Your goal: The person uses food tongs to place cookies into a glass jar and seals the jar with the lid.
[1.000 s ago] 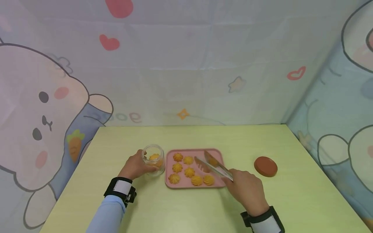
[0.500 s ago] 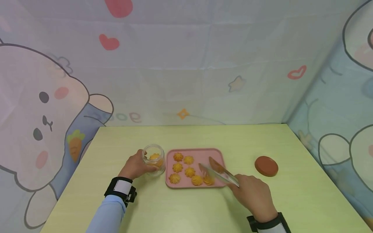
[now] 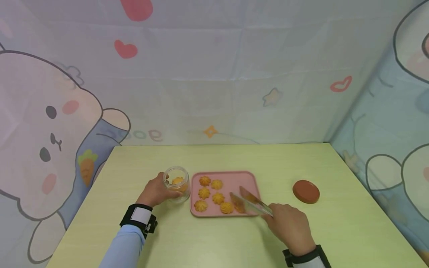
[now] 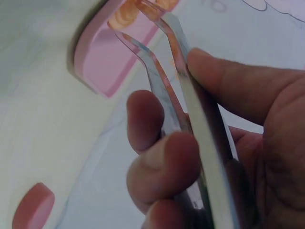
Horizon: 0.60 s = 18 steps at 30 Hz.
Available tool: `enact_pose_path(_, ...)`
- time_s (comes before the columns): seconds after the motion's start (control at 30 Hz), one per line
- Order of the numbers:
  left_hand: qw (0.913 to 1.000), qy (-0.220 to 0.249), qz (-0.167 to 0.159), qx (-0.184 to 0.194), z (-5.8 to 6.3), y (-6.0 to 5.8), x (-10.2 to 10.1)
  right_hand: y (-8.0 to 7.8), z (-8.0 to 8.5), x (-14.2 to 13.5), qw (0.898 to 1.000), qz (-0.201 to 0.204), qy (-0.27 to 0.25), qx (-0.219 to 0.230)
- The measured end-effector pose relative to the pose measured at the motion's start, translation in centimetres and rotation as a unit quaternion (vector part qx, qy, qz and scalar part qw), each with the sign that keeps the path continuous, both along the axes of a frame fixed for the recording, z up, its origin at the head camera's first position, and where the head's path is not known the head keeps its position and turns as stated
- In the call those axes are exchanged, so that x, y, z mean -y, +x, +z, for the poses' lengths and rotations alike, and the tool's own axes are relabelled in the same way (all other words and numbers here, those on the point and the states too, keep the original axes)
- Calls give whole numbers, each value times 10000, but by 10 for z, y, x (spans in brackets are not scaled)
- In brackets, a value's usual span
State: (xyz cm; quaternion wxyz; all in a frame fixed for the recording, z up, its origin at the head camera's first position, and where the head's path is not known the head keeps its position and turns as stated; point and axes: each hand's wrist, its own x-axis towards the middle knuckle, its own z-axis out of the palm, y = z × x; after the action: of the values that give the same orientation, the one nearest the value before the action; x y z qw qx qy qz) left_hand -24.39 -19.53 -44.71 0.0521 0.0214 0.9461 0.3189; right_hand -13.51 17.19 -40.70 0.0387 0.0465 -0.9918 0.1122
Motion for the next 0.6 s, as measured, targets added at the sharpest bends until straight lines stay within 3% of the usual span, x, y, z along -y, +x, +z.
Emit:
enact_pose_path(0.33, 9999, 49, 101, 82, -1, -1, -1, -19, -19, 3, 9991, -148, -261, -283)
enact_pose_path(0.6, 9999, 77, 88, 53, -2, -2, 0, -21, -21, 7, 9987, -230, -351, -284)
